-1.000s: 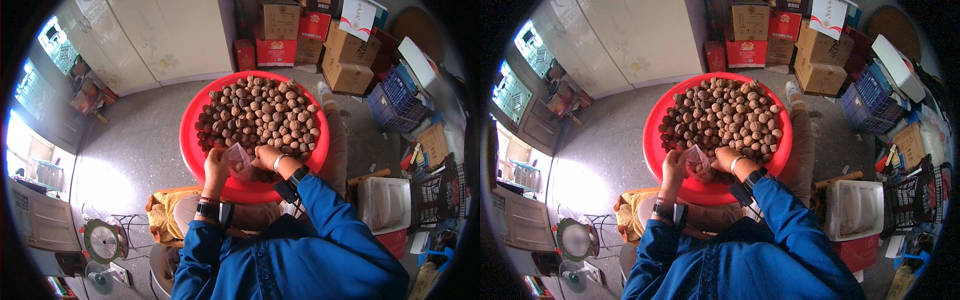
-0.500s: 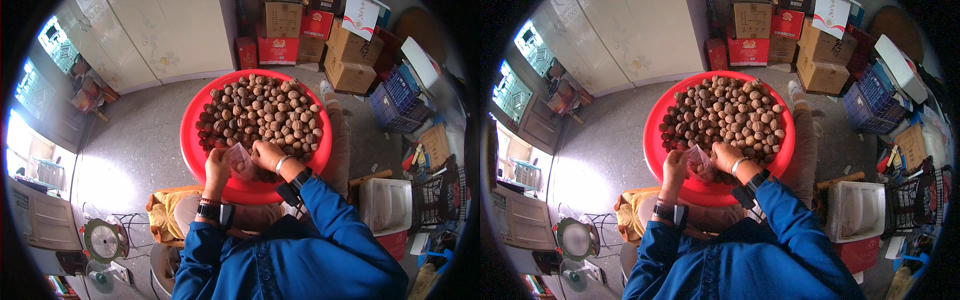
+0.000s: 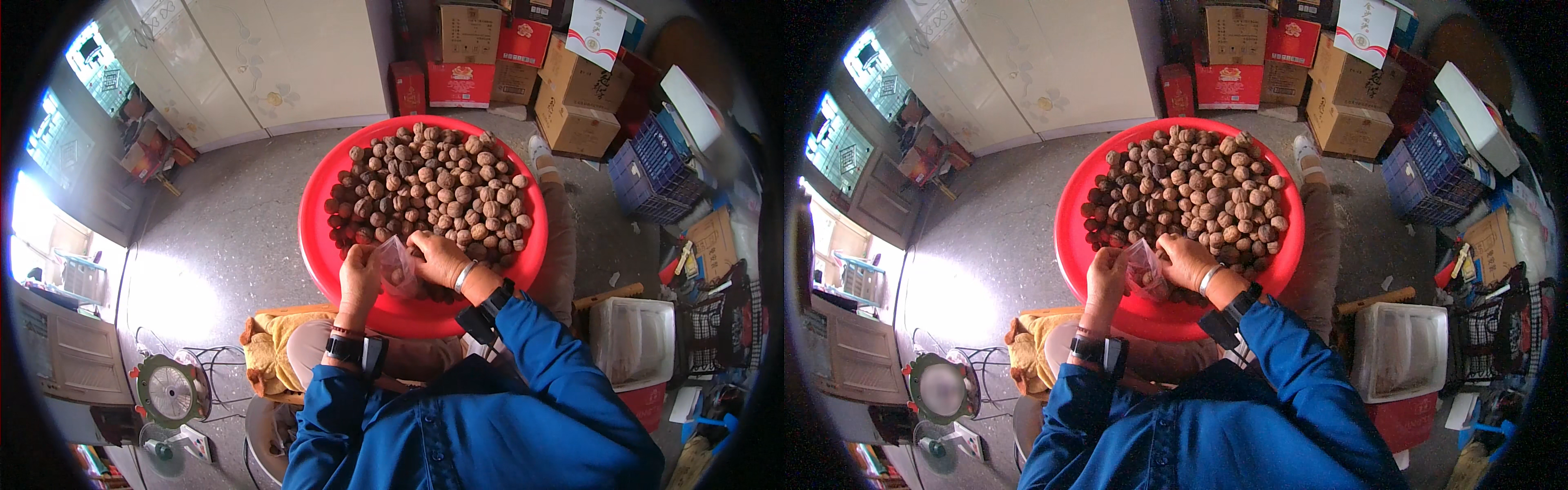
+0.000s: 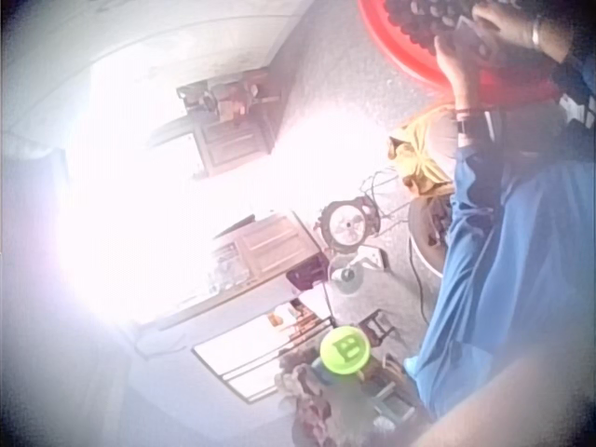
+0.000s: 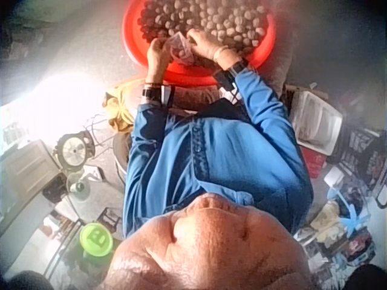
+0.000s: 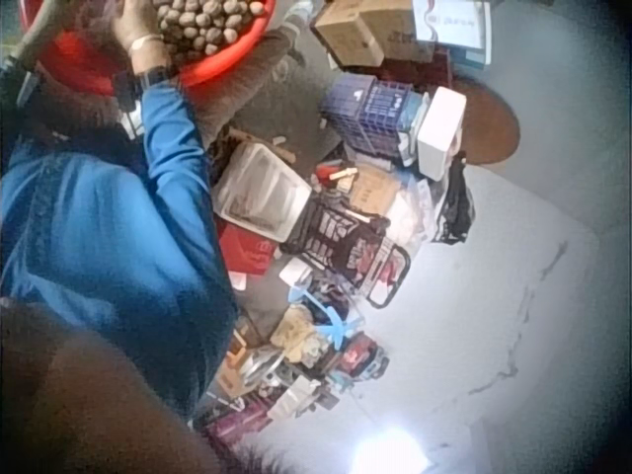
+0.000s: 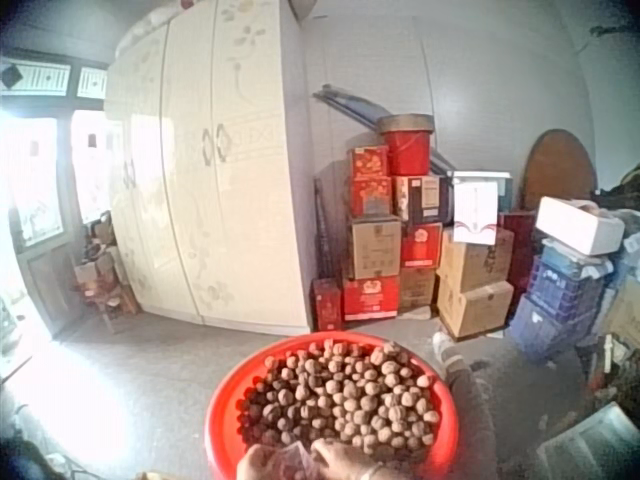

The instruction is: Picking walnuts from a large red basin and placing them into small clear plastic bags.

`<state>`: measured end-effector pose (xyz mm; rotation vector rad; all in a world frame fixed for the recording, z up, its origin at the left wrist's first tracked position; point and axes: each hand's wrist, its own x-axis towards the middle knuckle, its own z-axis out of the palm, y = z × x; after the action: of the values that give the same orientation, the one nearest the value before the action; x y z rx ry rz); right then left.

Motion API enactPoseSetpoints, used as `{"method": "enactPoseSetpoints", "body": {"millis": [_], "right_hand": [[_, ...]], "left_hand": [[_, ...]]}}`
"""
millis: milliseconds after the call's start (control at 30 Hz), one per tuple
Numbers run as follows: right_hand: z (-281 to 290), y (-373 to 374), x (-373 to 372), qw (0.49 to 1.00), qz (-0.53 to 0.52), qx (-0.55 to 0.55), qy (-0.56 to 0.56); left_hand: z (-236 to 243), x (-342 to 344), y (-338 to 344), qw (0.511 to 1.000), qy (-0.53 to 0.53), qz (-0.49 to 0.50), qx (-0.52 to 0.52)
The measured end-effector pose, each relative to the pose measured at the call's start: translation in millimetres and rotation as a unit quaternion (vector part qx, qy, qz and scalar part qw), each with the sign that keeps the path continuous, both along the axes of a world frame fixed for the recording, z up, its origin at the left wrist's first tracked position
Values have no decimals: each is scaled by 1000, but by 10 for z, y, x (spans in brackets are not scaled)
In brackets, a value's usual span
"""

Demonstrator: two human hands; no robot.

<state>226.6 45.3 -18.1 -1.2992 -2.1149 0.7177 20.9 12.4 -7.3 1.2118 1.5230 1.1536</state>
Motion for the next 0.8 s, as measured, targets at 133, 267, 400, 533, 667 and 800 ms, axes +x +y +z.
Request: {"method": "enactPoseSetpoints", "body": {"millis": [133, 267, 400, 533, 667, 800], "right_hand": [[73, -9, -22, 994, -9, 108, 29], [231, -67, -59, 974, 7, 209, 83], [395, -141, -101, 974, 43, 176, 135], [463, -196, -119, 966, 119, 184, 138], [250, -75, -105, 973, 28, 187, 133], [-89, 80, -24, 989, -107, 99, -2]], "left_hand": [[-17, -2, 7, 1000, 1, -3, 6], [-1, 13, -1, 1000, 1, -3, 8], [-5, 6, -5, 1000, -7, -4, 6], [1, 12, -6, 1000, -3, -16, 3], [-21, 1, 6, 1000, -11, -10, 5], [-1, 25, 1, 1000, -14, 5, 12]]}}
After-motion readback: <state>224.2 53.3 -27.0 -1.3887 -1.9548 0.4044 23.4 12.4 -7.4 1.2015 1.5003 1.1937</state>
